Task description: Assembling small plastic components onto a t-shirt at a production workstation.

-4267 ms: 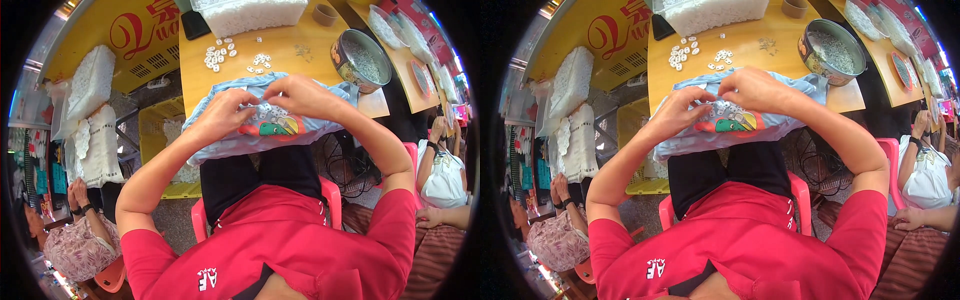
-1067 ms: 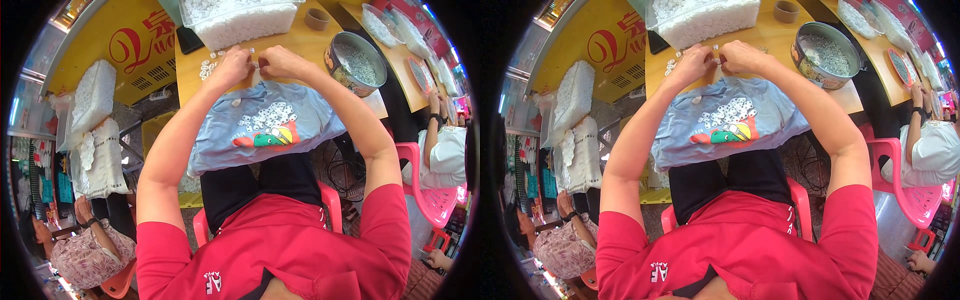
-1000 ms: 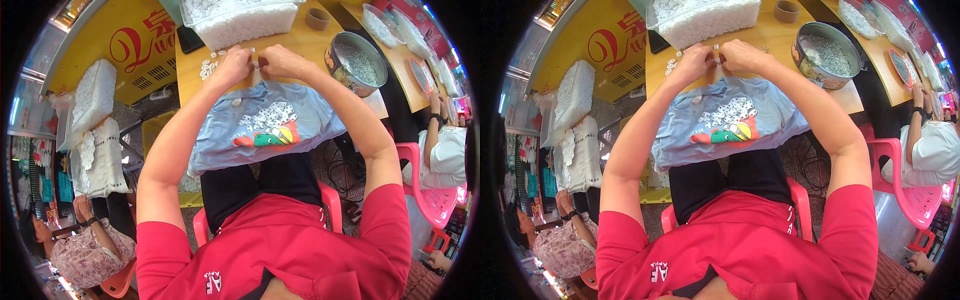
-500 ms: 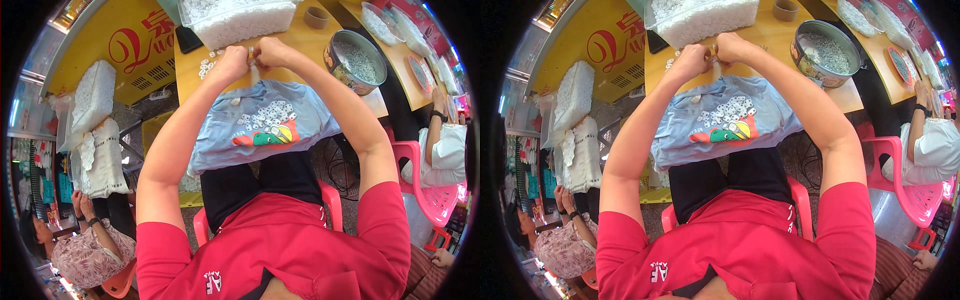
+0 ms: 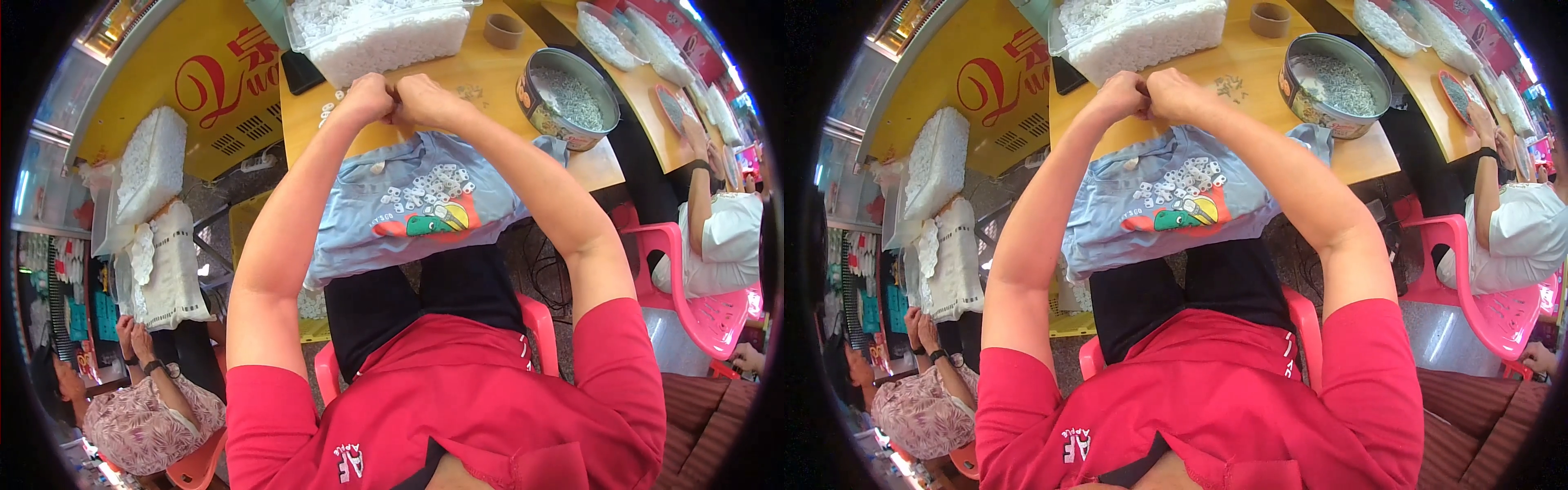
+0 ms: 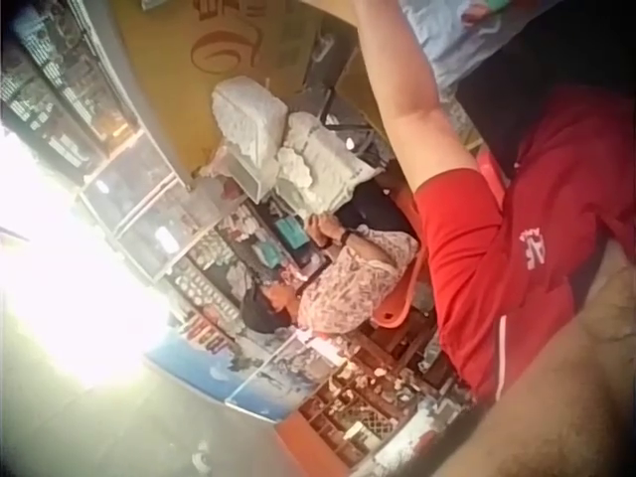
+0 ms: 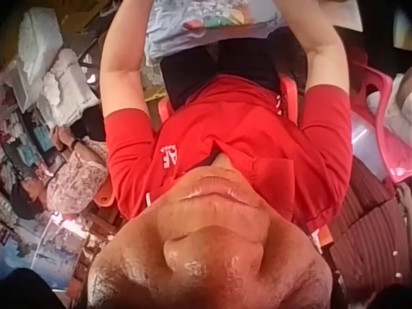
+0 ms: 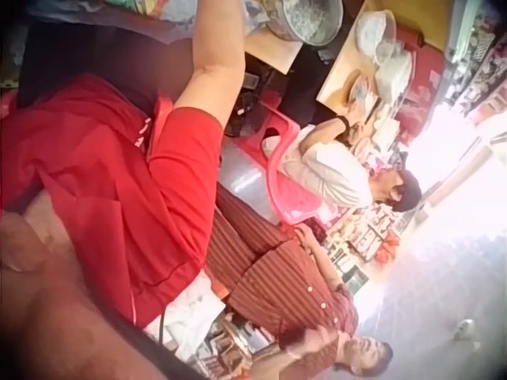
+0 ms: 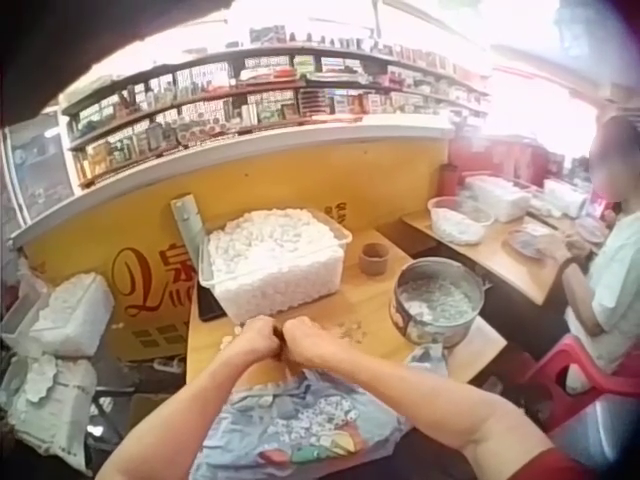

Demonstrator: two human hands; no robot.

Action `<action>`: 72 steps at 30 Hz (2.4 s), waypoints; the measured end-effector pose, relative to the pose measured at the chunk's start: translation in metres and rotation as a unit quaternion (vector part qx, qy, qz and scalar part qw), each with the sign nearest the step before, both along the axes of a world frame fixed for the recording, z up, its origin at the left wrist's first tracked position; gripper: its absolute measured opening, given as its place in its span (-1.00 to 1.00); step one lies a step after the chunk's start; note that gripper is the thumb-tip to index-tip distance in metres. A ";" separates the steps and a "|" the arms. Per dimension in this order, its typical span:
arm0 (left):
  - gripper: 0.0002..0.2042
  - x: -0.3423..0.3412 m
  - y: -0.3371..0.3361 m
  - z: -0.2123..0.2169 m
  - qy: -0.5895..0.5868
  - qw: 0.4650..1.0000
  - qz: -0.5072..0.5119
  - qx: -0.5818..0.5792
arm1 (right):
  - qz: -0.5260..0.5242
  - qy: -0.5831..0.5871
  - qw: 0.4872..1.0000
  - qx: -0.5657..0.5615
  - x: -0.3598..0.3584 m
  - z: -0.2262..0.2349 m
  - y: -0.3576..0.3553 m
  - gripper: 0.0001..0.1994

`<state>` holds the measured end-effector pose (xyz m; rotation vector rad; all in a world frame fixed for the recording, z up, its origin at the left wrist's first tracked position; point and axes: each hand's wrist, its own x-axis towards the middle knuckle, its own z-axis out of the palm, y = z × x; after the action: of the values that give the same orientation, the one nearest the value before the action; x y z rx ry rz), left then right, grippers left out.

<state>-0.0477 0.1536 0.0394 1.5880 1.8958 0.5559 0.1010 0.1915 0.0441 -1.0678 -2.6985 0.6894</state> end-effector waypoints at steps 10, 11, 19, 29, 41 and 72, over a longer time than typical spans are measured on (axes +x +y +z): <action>-0.65 -0.017 -0.019 -0.001 -0.261 0.962 0.085 -0.006 | 0.077 0.066 0.991 0.083 0.001 -0.021 0.007 -0.78; -0.66 -0.019 -0.021 -0.001 -0.265 0.961 0.075 -0.002 | 0.076 0.065 0.992 0.080 0.001 -0.018 0.006 -0.79; -0.66 -0.033 -0.041 0.007 -0.251 0.966 0.058 -0.010 | 0.112 0.002 0.967 0.227 -0.005 -0.010 -0.001 -0.78; -0.75 -0.028 -0.049 0.004 -0.252 0.965 0.067 0.015 | 0.110 0.027 0.970 0.214 -0.005 -0.015 0.019 -0.81; -0.59 -0.018 -0.033 -0.007 0.075 0.979 -0.071 0.176 | 0.134 0.083 0.959 -0.236 0.081 0.057 -0.003 -0.78; -0.88 0.006 0.010 0.007 0.225 0.956 -0.186 0.016 | 0.139 0.047 0.989 -0.014 0.138 0.039 -0.049 -0.77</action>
<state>-0.0415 0.1639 0.0465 2.1678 1.8203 0.0632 0.2390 0.1427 0.0833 -0.6506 -2.7891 0.7992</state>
